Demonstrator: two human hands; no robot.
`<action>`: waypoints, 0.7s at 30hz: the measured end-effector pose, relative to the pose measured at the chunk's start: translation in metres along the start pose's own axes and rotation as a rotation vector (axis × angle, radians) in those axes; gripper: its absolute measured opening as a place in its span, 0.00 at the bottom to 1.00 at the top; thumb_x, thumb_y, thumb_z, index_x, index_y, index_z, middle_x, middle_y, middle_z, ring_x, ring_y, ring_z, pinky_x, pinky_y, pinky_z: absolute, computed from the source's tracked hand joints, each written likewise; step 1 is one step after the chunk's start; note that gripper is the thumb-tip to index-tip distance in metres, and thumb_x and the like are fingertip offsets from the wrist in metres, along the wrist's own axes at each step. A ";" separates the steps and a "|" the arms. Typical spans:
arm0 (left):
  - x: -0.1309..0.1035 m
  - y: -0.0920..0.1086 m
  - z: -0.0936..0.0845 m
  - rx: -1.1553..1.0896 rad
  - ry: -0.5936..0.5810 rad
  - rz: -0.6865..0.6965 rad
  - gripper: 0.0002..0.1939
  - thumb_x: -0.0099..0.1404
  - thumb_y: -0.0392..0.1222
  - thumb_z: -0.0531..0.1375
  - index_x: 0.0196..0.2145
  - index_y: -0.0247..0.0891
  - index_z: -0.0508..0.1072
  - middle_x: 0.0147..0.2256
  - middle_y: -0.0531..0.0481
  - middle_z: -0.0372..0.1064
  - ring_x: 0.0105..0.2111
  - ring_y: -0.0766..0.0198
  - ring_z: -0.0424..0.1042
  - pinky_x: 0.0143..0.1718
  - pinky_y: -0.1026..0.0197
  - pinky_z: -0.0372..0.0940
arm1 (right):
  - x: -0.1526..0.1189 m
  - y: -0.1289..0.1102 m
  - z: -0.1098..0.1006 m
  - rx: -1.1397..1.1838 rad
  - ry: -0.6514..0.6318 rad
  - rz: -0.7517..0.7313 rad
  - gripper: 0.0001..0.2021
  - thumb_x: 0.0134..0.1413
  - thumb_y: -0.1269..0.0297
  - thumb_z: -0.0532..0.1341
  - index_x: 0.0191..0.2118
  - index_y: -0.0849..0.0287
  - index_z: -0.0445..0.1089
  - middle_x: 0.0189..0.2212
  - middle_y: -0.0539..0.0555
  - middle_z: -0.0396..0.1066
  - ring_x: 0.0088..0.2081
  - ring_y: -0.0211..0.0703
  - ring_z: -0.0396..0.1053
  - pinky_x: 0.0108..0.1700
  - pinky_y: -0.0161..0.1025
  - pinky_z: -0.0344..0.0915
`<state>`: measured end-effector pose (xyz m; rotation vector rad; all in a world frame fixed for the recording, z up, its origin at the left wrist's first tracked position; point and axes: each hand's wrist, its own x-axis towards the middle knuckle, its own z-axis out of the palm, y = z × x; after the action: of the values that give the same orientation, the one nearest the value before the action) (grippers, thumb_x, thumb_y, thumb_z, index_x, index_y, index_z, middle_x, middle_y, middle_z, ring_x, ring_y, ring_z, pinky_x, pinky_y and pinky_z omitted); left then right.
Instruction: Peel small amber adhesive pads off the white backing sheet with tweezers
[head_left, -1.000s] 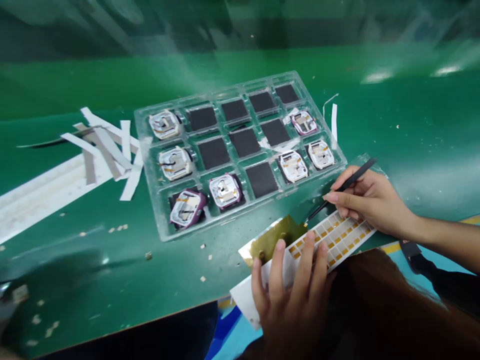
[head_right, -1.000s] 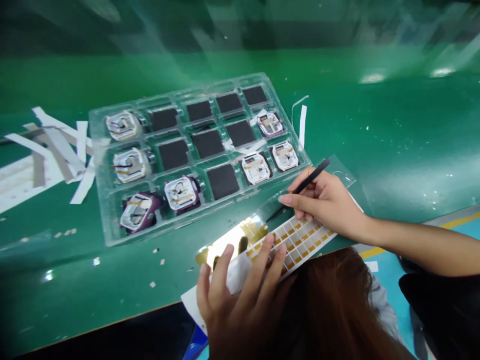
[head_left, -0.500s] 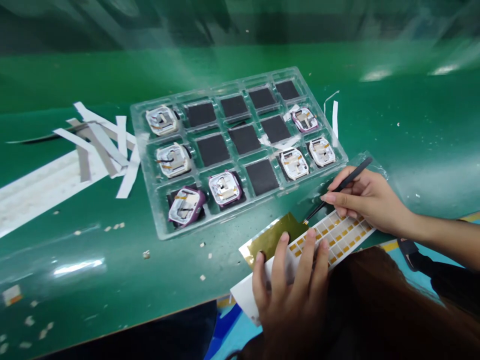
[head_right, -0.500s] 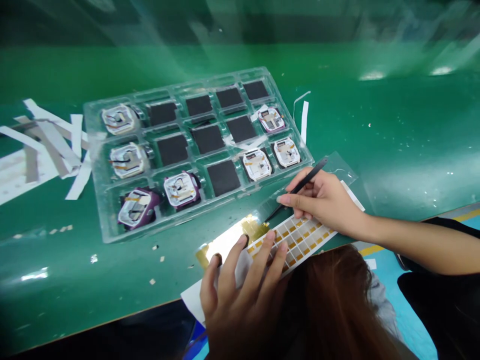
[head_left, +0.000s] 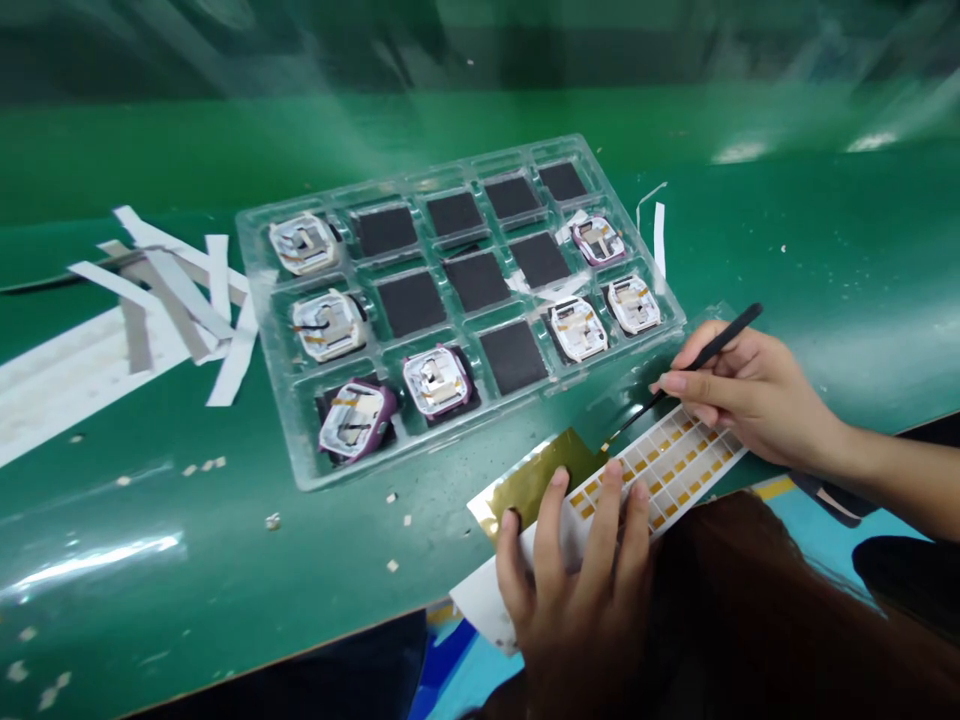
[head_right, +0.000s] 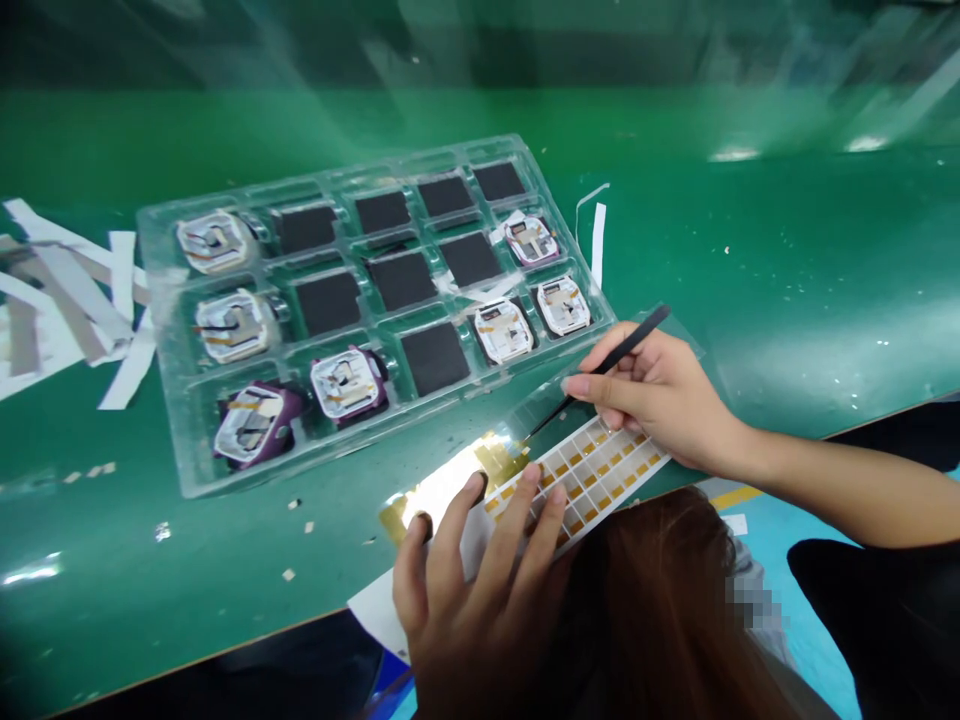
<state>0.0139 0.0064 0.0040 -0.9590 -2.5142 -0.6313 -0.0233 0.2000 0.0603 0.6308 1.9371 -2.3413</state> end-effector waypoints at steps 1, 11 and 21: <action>0.000 0.001 0.000 -0.005 0.009 -0.004 0.14 0.60 0.42 0.61 0.45 0.43 0.72 0.49 0.55 0.70 0.58 0.47 0.57 0.60 0.38 0.48 | -0.002 -0.002 -0.002 -0.023 0.004 0.008 0.12 0.45 0.64 0.70 0.28 0.58 0.64 0.13 0.43 0.60 0.14 0.29 0.54 0.15 0.30 0.45; 0.003 0.000 -0.001 -0.036 0.023 0.028 0.14 0.66 0.45 0.54 0.46 0.39 0.72 0.45 0.53 0.73 0.58 0.45 0.56 0.59 0.36 0.48 | -0.001 0.003 -0.012 -0.097 -0.062 0.062 0.14 0.45 0.65 0.70 0.30 0.58 0.61 0.12 0.41 0.61 0.13 0.28 0.54 0.14 0.29 0.44; 0.004 -0.001 -0.002 -0.048 0.023 0.022 0.14 0.64 0.43 0.56 0.46 0.38 0.72 0.42 0.53 0.74 0.58 0.46 0.56 0.60 0.38 0.47 | 0.000 0.003 -0.008 -0.071 -0.084 0.062 0.16 0.43 0.64 0.70 0.29 0.58 0.60 0.12 0.41 0.61 0.13 0.28 0.56 0.14 0.28 0.46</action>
<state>0.0113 0.0066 0.0074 -0.9885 -2.4753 -0.6946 -0.0199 0.2071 0.0561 0.5689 1.9265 -2.2152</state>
